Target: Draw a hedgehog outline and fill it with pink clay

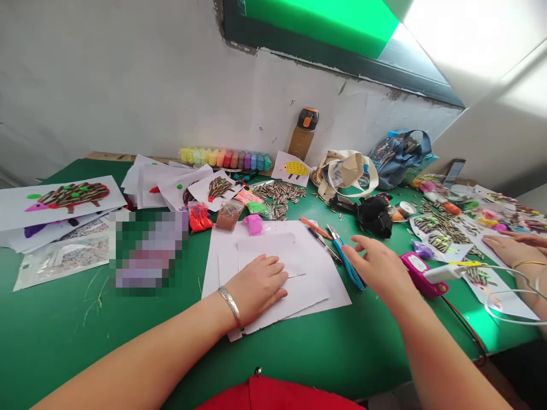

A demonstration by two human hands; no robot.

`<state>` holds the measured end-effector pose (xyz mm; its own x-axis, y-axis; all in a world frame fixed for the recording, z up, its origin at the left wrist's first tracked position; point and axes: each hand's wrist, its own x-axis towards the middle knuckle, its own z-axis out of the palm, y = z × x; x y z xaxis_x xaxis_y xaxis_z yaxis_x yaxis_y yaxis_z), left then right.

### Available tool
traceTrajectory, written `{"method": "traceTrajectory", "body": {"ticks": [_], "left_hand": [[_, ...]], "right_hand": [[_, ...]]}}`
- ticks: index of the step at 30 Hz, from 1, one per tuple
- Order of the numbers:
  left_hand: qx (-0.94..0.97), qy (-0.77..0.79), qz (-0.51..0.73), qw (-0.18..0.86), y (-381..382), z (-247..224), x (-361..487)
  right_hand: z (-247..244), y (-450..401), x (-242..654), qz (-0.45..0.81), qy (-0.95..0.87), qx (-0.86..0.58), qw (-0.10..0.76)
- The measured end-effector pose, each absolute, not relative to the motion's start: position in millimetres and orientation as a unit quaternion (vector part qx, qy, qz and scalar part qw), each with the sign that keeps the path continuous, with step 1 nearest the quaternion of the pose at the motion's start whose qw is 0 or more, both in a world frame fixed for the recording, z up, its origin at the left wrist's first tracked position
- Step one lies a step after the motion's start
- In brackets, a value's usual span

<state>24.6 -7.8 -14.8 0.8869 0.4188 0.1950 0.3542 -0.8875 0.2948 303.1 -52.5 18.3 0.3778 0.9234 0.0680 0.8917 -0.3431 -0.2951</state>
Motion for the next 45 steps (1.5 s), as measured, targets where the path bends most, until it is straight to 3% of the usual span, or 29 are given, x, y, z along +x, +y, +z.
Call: {"method": "traceTrajectory", "body": {"ticks": [3,7,16,21,26,45], "left_hand": [[0.960,0.185,0.165,0.128,-10.5,-16.4,22.8],[0.951,0.207,0.199,0.111,-10.8,-19.2,21.0],[0.940,0.319,0.014,0.116,-6.0,-29.0,24.0],[0.934,0.331,-0.045,0.123,-7.4,-19.2,27.5],[0.934,0.332,-0.043,0.122,-7.0,-19.7,29.0],[0.936,0.330,-0.043,0.111,-6.5,-23.2,28.7]], "right_hand": [[-11.6,-59.9,309.8,0.035,-0.553,-0.828,0.084],[-31.3,-60.3,313.1,0.036,-0.553,-0.826,0.101],[-23.8,-75.7,348.3,0.119,-0.573,-0.796,0.152],[-14.0,-99.7,348.7,0.035,-0.627,-0.750,0.208],[-11.1,-111.5,325.2,0.075,-0.727,-0.666,0.152],[3.4,-106.8,320.2,0.052,-0.765,-0.635,0.095]]}}
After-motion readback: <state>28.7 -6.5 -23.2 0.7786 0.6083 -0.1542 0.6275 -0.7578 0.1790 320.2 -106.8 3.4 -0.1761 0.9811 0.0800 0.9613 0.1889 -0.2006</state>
